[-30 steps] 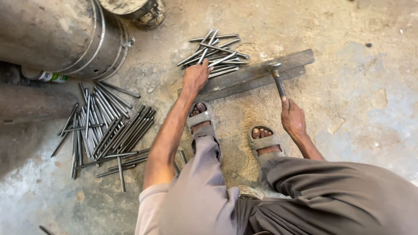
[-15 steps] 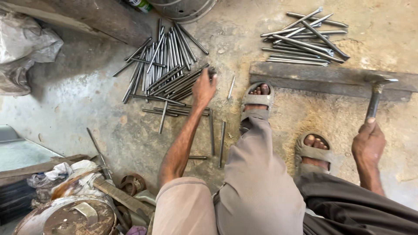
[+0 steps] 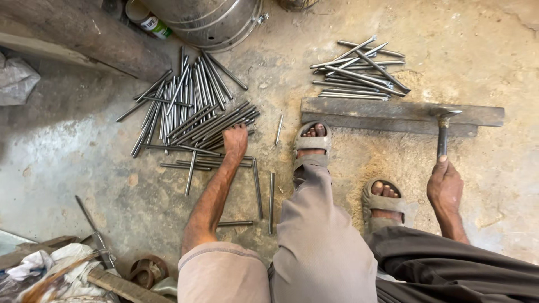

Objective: The person repeatedly picks up metal rods, places them on a wooden block, and strikes them with a hammer to shape the ends. Finished rods are set aside in a pile.

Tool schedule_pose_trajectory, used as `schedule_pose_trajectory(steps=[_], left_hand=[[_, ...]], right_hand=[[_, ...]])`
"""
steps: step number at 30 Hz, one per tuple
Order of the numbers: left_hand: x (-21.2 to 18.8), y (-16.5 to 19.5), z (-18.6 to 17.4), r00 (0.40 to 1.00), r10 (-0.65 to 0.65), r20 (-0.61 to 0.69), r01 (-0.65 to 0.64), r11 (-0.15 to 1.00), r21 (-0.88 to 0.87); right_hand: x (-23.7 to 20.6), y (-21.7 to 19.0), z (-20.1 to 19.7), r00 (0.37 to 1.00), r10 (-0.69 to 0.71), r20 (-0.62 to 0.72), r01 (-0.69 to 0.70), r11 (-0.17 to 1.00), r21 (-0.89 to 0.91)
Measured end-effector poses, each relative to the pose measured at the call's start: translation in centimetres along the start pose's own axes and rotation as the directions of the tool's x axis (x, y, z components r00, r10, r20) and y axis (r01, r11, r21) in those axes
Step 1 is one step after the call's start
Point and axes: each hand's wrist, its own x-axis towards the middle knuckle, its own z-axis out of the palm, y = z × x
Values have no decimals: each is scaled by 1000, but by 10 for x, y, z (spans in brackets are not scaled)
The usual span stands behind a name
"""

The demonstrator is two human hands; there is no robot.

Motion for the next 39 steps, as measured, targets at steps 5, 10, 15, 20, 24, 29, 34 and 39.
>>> schedule_pose_trajectory(steps=[5, 10, 15, 20, 24, 29, 34, 39], left_hand=[[-10, -13, -49, 996, 73, -59, -81, 984, -160], [1, 11, -122, 868, 40, -494, -356, 744, -565], [38, 75, -159, 674, -211, -708, -597, 408, -690], [61, 158, -142, 673, -253, -695, -567, 428, -704], [65, 194, -123, 762, -68, -644, -510, 551, -661], [60, 208, -134, 583, 101, -806, -694, 577, -430], [53, 230, -151, 803, 460, -379, -595, 591, -545], [65, 243, -138, 830, 486, -275, -553, 653, -517]], right_hand=[[4, 2, 0, 1000, -23, 5, 23, 1000, -4], [6, 7, 4, 999, -32, -20, 32, 999, -2], [7, 2, 5, 1000, 23, -9, -23, 1000, -19], [12, 0, 4, 998, 55, 9, -54, 998, -22], [16, 8, 7, 1000, 21, -10, -21, 999, -31], [24, 20, 13, 1000, 2, -29, -3, 1000, -6], [29, 19, 7, 999, 52, 12, -53, 994, 97], [20, 1, -11, 999, 41, 22, -44, 989, 144]])
